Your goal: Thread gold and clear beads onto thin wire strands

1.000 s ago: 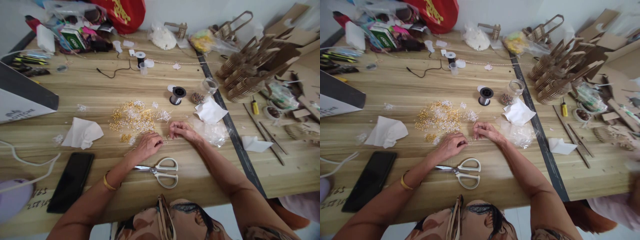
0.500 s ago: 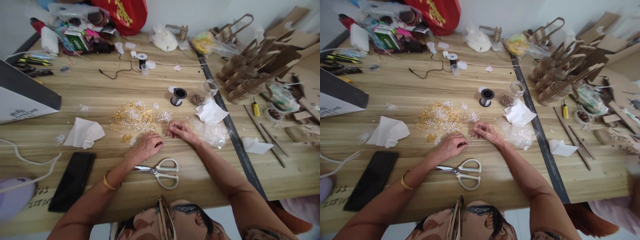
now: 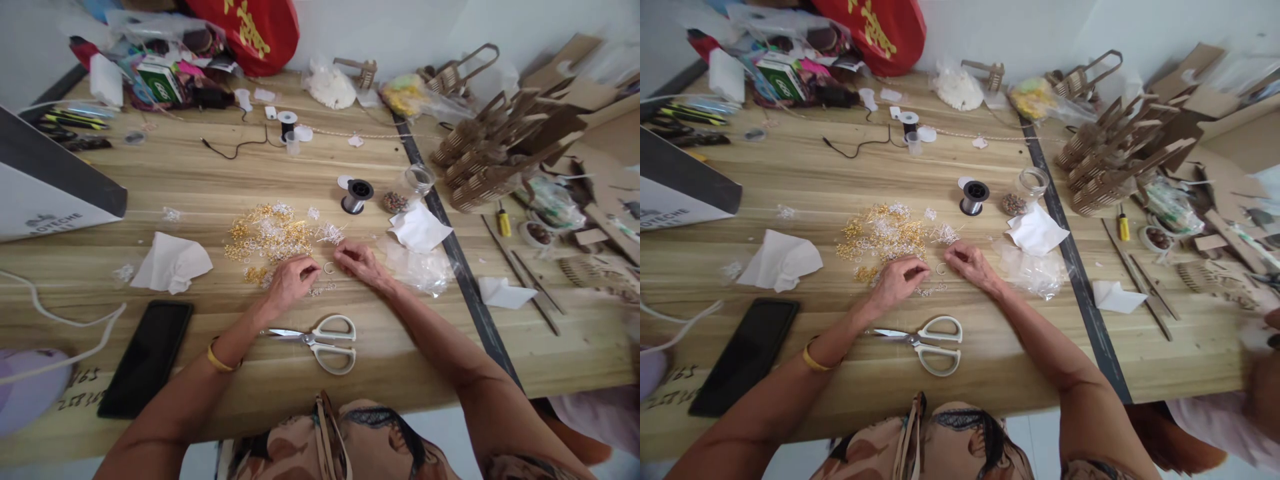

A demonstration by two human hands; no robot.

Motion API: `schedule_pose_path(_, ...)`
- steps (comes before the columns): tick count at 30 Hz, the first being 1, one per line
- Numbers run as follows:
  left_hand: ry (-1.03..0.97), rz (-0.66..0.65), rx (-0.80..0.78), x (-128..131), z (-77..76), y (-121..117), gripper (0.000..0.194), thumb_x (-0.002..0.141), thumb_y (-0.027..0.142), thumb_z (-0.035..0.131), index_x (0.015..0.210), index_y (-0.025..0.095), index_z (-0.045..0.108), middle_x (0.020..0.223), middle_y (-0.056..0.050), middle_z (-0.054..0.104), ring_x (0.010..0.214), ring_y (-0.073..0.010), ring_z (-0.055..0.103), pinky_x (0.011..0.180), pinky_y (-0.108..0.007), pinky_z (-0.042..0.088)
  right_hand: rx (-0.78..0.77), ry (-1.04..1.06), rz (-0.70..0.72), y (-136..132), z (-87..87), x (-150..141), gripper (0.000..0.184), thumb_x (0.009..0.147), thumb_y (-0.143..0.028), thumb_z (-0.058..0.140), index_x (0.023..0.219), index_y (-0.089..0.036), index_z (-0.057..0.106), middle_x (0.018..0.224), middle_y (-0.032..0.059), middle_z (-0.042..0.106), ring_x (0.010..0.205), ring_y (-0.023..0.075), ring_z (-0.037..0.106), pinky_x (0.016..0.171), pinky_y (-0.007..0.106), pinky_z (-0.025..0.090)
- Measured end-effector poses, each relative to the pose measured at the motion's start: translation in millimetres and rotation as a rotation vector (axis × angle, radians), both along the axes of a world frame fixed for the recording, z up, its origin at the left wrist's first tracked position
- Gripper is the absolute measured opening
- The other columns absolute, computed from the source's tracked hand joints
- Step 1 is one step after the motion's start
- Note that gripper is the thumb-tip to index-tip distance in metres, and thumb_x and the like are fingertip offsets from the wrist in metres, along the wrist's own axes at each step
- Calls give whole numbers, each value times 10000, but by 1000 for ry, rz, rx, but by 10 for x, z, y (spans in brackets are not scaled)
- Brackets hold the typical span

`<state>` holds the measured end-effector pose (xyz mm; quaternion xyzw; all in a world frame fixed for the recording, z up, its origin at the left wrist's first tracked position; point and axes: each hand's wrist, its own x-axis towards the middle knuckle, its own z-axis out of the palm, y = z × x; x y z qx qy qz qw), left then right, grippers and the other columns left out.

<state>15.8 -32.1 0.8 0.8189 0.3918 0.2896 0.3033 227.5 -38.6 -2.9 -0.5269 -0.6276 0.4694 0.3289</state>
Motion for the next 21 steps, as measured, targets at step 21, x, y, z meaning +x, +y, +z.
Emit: schedule_pose_path(21, -138, 132, -2, -68, -5, 105, 97, 828, 166, 568, 794, 138, 655, 774, -43, 673, 731, -139, 594, 719, -264, 462, 6, -142, 113, 224, 66, -70, 295, 863, -419, 511, 754, -148, 556, 555, -41, 516, 476, 50, 445, 470, 185, 334)
